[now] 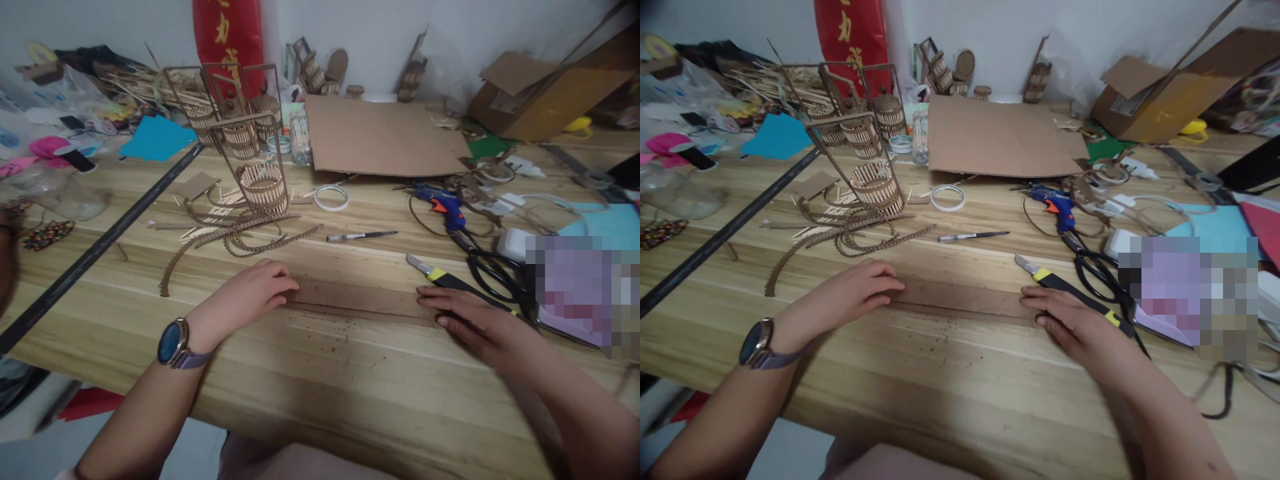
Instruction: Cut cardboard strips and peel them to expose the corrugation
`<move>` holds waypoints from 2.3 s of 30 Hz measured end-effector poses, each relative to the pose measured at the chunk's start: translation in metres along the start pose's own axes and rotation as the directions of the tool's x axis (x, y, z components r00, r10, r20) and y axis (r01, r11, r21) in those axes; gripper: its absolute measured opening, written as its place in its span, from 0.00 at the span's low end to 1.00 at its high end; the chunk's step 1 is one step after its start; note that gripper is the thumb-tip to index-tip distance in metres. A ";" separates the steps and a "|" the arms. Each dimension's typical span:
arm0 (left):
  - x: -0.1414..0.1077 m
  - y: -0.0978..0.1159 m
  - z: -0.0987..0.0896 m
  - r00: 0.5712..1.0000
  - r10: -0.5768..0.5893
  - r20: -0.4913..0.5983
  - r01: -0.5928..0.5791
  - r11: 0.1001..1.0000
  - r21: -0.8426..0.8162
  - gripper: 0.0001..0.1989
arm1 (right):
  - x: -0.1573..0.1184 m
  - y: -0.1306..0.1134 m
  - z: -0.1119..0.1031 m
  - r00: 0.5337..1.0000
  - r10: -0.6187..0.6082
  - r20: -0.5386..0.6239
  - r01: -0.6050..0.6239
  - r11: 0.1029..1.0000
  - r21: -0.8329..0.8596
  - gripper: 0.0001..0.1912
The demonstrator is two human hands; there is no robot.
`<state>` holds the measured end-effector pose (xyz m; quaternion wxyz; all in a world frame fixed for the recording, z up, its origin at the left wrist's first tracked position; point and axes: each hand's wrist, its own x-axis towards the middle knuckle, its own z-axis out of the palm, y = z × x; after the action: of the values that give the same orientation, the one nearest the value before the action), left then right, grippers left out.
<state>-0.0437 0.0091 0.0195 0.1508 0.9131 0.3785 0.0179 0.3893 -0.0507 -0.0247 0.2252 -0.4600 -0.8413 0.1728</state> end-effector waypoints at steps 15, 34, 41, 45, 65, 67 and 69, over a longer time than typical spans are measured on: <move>0.000 0.002 -0.002 1.000 0.001 -0.012 -0.001 1.000 -0.019 0.14 | -0.004 -0.003 0.004 1.000 -0.012 -0.025 0.011 0.998 -0.062 0.15; 0.002 0.004 -0.006 0.999 -0.019 0.044 0.018 1.000 0.014 0.15 | -0.007 0.005 0.010 0.999 -0.039 -0.037 0.035 0.995 -0.098 0.15; 0.003 0.007 -0.010 0.996 -0.067 0.065 0.067 0.998 0.009 0.16 | -0.004 0.002 0.009 0.997 -0.068 -0.047 0.062 0.992 -0.110 0.15; 0.004 0.009 -0.011 0.995 -0.069 0.075 0.067 0.998 0.019 0.16 | -0.004 0.003 0.009 0.994 -0.099 -0.047 0.093 0.988 -0.121 0.16; 0.021 0.018 0.011 0.995 0.095 0.008 -0.095 0.995 -0.020 0.16 | -0.005 0.000 0.010 0.999 -0.011 -0.052 0.009 0.999 -0.036 0.14; 0.027 0.021 0.014 0.994 0.103 0.019 -0.103 0.994 -0.019 0.16 | -0.006 0.001 0.010 0.999 -0.007 -0.050 0.005 1.000 -0.029 0.14; 0.033 0.026 0.016 0.993 0.109 0.044 -0.108 0.994 -0.030 0.15 | -0.006 0.000 0.010 0.998 -0.006 -0.056 0.004 1.000 -0.026 0.14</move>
<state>0.0003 0.0109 0.0092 0.1710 0.9302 0.3246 0.0104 0.3870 -0.0564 -0.0344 0.2433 -0.4654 -0.8380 0.1482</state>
